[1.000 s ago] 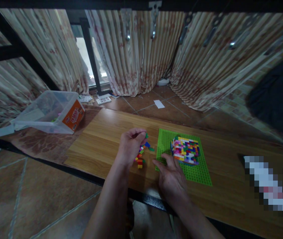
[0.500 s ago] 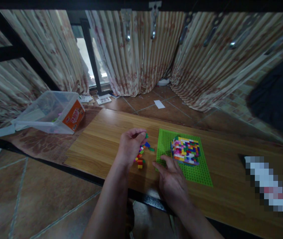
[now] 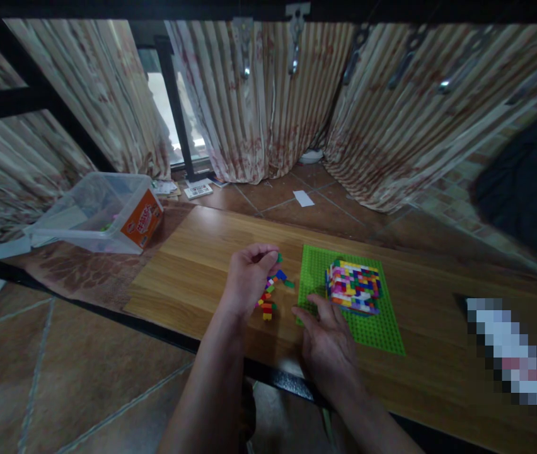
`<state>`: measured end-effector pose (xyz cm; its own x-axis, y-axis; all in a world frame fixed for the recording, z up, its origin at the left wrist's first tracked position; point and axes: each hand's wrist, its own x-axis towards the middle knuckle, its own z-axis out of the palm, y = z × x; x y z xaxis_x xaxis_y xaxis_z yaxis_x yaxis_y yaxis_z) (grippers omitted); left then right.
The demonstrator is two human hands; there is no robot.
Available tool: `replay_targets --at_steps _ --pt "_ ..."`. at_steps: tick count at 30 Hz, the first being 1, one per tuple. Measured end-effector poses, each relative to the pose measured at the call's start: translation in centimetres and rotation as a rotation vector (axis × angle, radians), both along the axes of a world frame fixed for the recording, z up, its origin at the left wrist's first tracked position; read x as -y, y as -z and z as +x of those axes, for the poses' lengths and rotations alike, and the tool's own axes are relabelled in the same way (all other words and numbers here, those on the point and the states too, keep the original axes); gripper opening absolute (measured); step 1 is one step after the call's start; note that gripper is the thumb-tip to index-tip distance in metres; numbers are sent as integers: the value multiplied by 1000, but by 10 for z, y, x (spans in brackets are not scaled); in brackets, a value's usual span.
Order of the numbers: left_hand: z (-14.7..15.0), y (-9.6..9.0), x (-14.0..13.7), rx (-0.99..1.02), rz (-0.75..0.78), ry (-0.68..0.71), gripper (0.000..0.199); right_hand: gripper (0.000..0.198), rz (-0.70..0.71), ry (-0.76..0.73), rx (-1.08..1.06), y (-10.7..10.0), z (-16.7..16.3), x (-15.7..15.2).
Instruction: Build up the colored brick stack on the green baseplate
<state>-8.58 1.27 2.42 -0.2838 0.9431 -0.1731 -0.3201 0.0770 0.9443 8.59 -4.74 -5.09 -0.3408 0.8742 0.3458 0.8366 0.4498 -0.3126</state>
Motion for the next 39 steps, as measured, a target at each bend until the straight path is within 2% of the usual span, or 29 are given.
replay_targets --at_steps 13,30,35,39 --pt "1 -2 1 7 -6 12 23 44 -24 -97 -137 3 -8 5" --pt "2 -2 0 -10 -15 9 29 41 -19 -138 -121 3 -9 8" --pt "4 -1 -1 1 -18 32 25 39 -9 -94 -248 -6 -7 3" --pt "7 -3 1 -37 -66 127 21 32 -45 -14 -424 -21 -3 -11"
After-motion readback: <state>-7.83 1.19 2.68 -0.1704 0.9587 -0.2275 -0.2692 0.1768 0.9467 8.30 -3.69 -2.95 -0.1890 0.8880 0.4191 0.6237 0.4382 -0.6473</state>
